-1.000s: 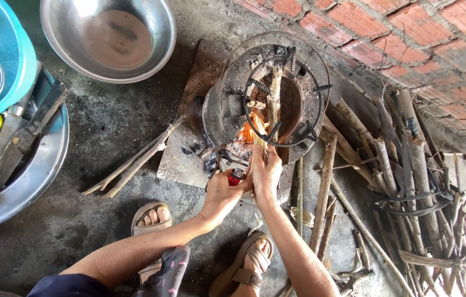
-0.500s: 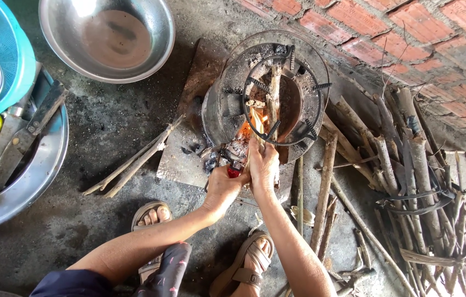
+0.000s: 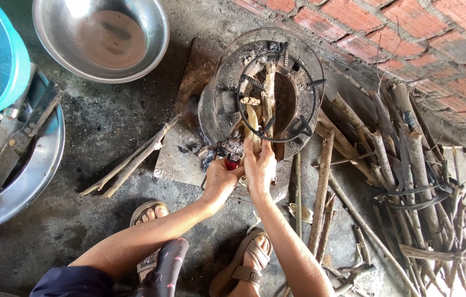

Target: The person arranges small sticks and dried leaves inside a metal stove. They use a lighter to ignite the dried leaves, then add more sticks to build and maintain the fire.

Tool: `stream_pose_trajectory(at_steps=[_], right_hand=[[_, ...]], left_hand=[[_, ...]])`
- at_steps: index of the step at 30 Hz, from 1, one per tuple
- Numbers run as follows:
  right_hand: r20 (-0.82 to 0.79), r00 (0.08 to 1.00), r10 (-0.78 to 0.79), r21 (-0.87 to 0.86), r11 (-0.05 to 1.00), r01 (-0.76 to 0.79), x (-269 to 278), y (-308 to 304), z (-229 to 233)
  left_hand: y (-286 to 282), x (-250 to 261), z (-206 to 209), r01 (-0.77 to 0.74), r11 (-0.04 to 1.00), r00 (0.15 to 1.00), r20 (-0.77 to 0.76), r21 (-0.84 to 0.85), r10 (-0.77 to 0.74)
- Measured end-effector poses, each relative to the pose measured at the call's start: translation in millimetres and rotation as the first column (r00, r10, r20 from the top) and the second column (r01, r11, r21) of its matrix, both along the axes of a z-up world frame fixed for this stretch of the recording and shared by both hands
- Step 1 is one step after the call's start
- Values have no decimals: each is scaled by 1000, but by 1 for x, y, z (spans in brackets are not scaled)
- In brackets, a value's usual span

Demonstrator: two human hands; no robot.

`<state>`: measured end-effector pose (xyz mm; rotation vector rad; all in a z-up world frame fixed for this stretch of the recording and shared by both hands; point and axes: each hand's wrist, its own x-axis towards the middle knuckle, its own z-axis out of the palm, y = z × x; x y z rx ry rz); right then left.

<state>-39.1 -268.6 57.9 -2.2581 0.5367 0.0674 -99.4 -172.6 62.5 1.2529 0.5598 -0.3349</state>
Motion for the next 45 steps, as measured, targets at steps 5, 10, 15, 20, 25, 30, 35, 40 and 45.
stream_pose_trajectory(at_steps=[5,10,15,20,25,30,35,40,45], right_hand=[[69,993,96,21,995,-98,-15,12,33],[133,971,199,75,975,-210,-37,28,81],[166,961,223,27,973,-231,-45,16,69],[168,964,208,74,972,-223,-52,20,85],[158,969,192,137,967,-214,-57,14,72],[155,967,202,148,963,-225,-62,19,94],[143,938,314,81,941,-327,-67,17,119],[127,853,506,-80,862,-500,-81,-21,108],[-27,800,600,-95,795,-599,-97,-71,128]], left_hand=[[0,0,-6,-36,998,999,34,45,35],[5,4,17,-79,995,996,43,52,77],[-2,3,-1,-85,992,996,29,92,83],[-1,3,1,-99,994,993,71,54,95],[-9,7,-15,-138,986,989,68,96,132],[-2,8,10,-141,984,989,57,111,136],[-9,17,21,-160,973,987,21,167,159],[-5,21,18,-101,979,995,2,177,103],[-8,24,-3,-62,989,997,-29,132,67]])
